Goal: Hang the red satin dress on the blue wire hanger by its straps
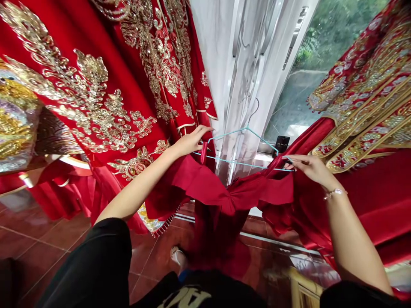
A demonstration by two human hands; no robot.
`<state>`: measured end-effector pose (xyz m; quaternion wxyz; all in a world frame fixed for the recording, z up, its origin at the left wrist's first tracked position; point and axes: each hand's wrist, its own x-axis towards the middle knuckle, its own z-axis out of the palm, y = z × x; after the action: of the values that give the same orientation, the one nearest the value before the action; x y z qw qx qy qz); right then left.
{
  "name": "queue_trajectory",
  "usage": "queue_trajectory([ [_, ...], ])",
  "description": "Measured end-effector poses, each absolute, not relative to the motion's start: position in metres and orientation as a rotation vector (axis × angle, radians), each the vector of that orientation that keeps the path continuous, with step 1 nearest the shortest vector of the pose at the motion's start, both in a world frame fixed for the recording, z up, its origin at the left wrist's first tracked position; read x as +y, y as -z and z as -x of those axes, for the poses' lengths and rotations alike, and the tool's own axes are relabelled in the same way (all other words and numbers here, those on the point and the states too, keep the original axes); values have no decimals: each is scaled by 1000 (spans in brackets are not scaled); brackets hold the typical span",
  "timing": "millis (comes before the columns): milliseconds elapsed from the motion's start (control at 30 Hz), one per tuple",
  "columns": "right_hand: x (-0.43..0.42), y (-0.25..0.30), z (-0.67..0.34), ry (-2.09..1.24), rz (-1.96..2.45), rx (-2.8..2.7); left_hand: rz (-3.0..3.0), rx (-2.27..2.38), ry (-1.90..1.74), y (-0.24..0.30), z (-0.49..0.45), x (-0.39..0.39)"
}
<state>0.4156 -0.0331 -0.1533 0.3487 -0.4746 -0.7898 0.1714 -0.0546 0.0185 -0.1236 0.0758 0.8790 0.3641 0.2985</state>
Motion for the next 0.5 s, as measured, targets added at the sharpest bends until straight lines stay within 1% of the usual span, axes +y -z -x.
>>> queue_trajectory([
  [67, -35, 158, -415, -456, 1238, -2025, -2669, 1153, -766, 126, 67, 14],
  [100, -35, 161, -416, -452, 1238, -2012, -2681, 1165, -757, 129, 75, 9],
  [167, -36, 171, -418, -425, 1225, -1985, -2708, 1223, -857, 139, 89, -8],
  [267, -37, 194, -425, -392, 1152, -1902, -2739, 1472, -1131, 161, 107, -43],
  [300, -38, 203, -427, -361, 1120, -1846, -2761, 1539, -1148, 169, 111, -53],
  [333, -39, 210, -428, -304, 1096, -1781, -2802, 1558, -1091, 176, 114, -62],
  [400, -45, 221, -428, -129, 1086, -1690, -2882, 1466, -848, 186, 120, -72],
  [500, -53, 223, -423, 53, 1163, -1844, -2894, 1291, -544, 185, 127, -67],
])
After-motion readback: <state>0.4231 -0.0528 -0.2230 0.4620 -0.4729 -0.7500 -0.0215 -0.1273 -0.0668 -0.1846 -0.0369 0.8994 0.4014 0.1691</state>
